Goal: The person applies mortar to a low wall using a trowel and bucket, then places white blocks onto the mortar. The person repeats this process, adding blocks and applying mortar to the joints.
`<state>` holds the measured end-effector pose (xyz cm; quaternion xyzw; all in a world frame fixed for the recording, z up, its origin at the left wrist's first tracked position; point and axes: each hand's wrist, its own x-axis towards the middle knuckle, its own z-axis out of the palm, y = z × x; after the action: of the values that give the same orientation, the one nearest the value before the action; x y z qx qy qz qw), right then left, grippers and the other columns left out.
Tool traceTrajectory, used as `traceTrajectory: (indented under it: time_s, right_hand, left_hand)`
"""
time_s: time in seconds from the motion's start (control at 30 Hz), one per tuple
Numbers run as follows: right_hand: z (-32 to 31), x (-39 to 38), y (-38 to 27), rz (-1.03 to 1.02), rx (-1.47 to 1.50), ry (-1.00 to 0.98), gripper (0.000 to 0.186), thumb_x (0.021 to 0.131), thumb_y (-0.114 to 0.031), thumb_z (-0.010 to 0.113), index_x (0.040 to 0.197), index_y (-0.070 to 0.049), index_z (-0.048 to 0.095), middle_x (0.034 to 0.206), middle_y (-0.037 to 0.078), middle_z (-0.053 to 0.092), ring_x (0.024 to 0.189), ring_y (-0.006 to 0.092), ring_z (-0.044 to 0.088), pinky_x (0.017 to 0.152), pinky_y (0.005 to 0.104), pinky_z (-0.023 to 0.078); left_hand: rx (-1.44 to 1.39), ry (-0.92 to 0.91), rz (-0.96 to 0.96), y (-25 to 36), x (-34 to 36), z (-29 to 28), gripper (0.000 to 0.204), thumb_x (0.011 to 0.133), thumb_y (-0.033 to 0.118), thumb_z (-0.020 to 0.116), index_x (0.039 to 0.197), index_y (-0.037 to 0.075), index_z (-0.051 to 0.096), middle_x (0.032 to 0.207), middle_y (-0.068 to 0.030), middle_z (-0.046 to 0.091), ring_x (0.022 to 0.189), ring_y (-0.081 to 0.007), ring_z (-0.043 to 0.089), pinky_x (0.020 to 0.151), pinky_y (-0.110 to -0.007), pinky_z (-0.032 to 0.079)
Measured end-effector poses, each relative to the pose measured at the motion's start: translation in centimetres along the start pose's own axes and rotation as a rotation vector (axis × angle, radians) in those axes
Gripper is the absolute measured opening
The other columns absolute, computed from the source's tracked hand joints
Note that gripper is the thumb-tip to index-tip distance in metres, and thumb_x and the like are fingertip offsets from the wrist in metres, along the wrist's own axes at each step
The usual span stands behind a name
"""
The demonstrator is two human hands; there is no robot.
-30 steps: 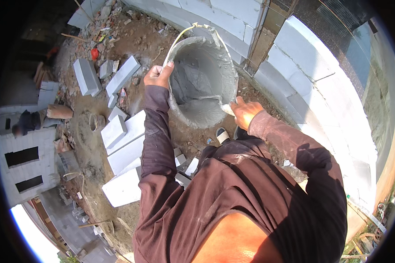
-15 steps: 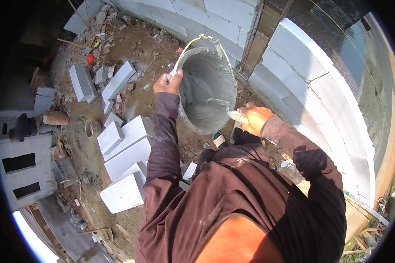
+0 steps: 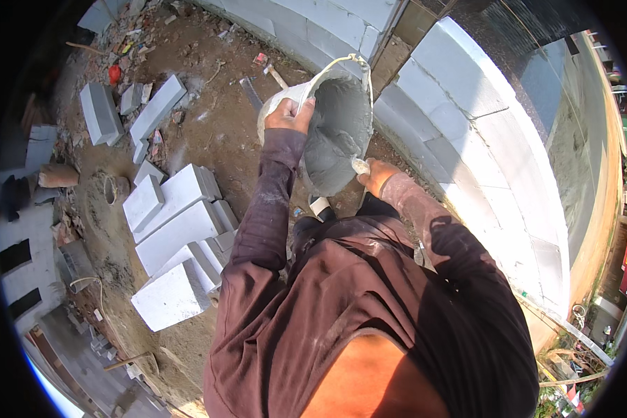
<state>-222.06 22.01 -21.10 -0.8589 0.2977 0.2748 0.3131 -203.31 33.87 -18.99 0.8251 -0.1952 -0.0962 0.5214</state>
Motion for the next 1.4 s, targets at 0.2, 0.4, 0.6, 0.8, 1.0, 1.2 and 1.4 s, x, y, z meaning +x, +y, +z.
traceTrajectory:
  time_s: [0.2, 0.4, 0.6, 0.8, 1.0, 1.2, 1.4]
  right_hand:
    - [-1.0, -6.5, 0.2, -0.227, 0.26, -0.076, 0.047, 0.078, -0.034, 0.055, 0.109, 0.002, 0.053, 0.1, 0.026, 0.058, 0.099, 0.0396, 0.054, 0.085, 0.0433, 0.042]
    - [-4.7, -0.6, 6.4, -0.248, 0.121, -0.033, 0.047, 0.076, -0.035, 0.056, 0.107, 0.001, 0.055, 0.101, 0.024, 0.058, 0.098, 0.039, 0.054, 0.084, 0.0431, 0.042]
    - [-12.9, 0.2, 10.1, -0.228, 0.089, 0.081, 0.045, 0.075, -0.033, 0.058, 0.103, 0.002, 0.052, 0.101, 0.024, 0.056, 0.092, 0.0387, 0.057, 0.078, 0.0435, 0.044]
    - [-12.8, 3.5, 12.3, -0.263, -0.325, 0.303, 0.028, 0.078, -0.017, 0.055, 0.1, 0.001, 0.054, 0.099, 0.022, 0.057, 0.089, 0.0374, 0.06, 0.075, 0.043, 0.049]
    - [-10.0, 1.2, 15.0, -0.365, -0.116, 0.204, 0.029, 0.077, -0.02, 0.058, 0.097, 0.0, 0.058, 0.087, 0.019, 0.062, 0.081, 0.0339, 0.061, 0.07, 0.0395, 0.049]
    - [-13.2, -2.3, 19.7, -0.182, 0.572, -0.087, 0.032, 0.075, -0.027, 0.06, 0.096, -0.003, 0.06, 0.067, 0.005, 0.058, 0.051, 0.0129, 0.053, 0.047, 0.0274, 0.044]
    - [-15.8, -4.2, 22.8, -0.21, 0.753, -0.08, 0.03, 0.077, -0.021, 0.06, 0.1, -0.002, 0.058, 0.069, 0.003, 0.056, 0.05, 0.0107, 0.05, 0.046, 0.0272, 0.042]
  left_hand:
    - [-0.138, 0.122, -0.107, -2.7, 0.4, 2.7, 0.041, 0.078, 0.031, 0.066, 0.059, 0.003, 0.043, 0.052, 0.0011, 0.038, 0.053, -0.0078, 0.034, 0.046, -0.028, 0.032]
    - [-0.096, 0.085, -0.082, 1.2, 0.5, 4.4, 0.042, 0.079, 0.032, 0.066, 0.058, 0.002, 0.043, 0.052, 0.0017, 0.038, 0.054, -0.0073, 0.034, 0.047, -0.028, 0.032]
    - [0.02, 0.032, -0.034, 5.9, 1.9, 7.2, 0.04, 0.079, 0.033, 0.066, 0.061, 0.003, 0.047, 0.055, 0.0028, 0.041, 0.055, -0.0067, 0.036, 0.049, -0.026, 0.033]
    - [0.022, -0.063, 0.004, 10.0, 2.7, 11.8, 0.038, 0.079, 0.033, 0.066, 0.063, 0.004, 0.049, 0.057, 0.0037, 0.042, 0.056, -0.0058, 0.037, 0.049, -0.024, 0.033]
    - [-0.036, -0.032, -0.024, 11.5, 2.1, 15.5, 0.039, 0.079, 0.031, 0.066, 0.06, 0.004, 0.045, 0.055, 0.0022, 0.042, 0.054, -0.0075, 0.036, 0.048, -0.026, 0.034]
    - [-0.124, -0.054, -0.06, 11.6, 1.2, 15.5, 0.039, 0.079, 0.029, 0.067, 0.058, 0.007, 0.043, 0.055, 0.0055, 0.04, 0.053, -0.0045, 0.034, 0.046, -0.024, 0.029]
    - [-0.174, 0.0, -0.127, 13.7, 0.8, 17.3, 0.038, 0.079, 0.03, 0.066, 0.06, 0.006, 0.044, 0.056, 0.0047, 0.041, 0.053, -0.0051, 0.034, 0.047, -0.024, 0.031]
